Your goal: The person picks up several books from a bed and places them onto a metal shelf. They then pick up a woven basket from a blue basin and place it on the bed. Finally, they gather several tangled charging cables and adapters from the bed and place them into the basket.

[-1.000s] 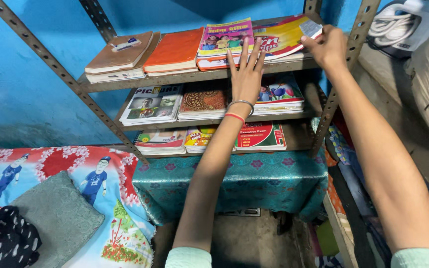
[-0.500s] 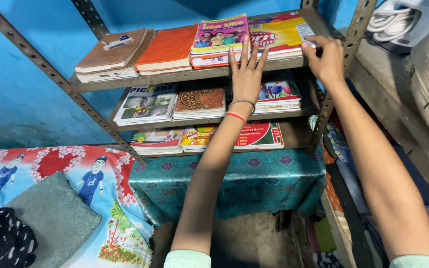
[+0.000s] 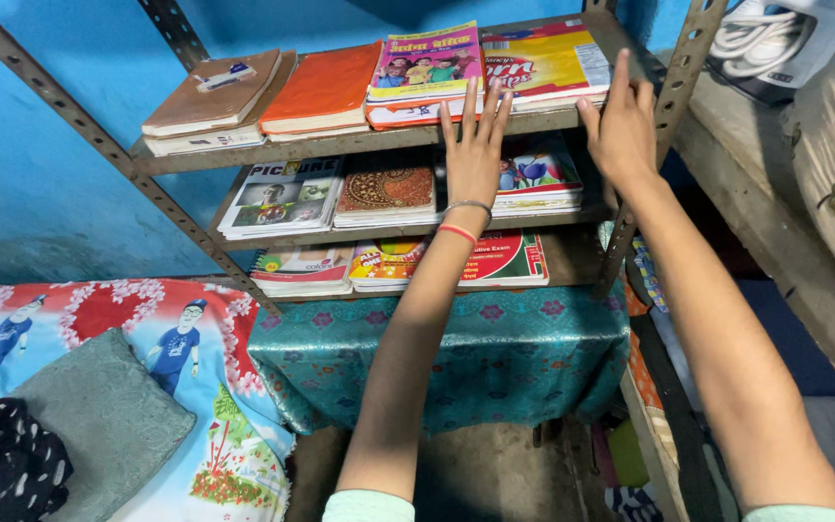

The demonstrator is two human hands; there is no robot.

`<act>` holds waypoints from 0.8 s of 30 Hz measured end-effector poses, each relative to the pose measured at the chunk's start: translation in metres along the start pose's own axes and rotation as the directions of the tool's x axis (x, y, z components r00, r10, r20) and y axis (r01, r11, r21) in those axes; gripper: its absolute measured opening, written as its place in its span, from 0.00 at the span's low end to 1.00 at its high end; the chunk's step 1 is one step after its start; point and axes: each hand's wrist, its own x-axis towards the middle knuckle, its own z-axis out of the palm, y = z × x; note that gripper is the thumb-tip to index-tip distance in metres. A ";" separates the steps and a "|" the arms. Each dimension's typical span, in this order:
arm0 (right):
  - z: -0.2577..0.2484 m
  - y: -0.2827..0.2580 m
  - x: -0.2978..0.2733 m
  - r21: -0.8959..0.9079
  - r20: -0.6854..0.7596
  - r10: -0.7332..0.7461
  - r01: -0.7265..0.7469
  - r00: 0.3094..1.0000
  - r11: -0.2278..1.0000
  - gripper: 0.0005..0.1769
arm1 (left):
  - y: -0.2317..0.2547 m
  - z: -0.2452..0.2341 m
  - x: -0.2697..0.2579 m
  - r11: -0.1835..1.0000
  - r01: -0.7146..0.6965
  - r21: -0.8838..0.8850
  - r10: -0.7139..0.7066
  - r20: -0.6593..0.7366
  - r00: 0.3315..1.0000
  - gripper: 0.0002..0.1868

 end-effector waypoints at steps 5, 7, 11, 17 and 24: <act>0.000 -0.007 -0.015 -0.074 0.056 0.078 -0.074 0.995 0.994 0.51 | -0.002 -0.006 -0.010 0.998 -0.003 0.059 0.003 0.006 1.000 0.48; -0.001 -0.007 -0.020 -0.119 0.060 0.030 -0.022 0.998 0.993 0.49 | 0.001 -0.007 -0.013 0.998 0.010 0.055 -0.011 0.021 1.000 0.47; -0.006 -0.004 -0.038 -0.176 0.083 -0.036 0.050 0.996 0.983 0.45 | 0.006 0.001 -0.024 0.998 0.036 -0.058 -0.039 -0.038 0.999 0.45; -0.007 -0.003 -0.066 -0.086 0.124 -0.048 0.059 0.991 0.994 0.41 | 0.005 0.010 -0.053 1.000 0.024 0.020 -0.024 0.012 1.000 0.39; 0.017 -0.020 -0.098 0.105 0.189 -0.044 0.024 0.981 0.994 0.40 | -0.003 0.003 -0.093 0.998 0.042 -0.048 -0.036 0.133 0.990 0.38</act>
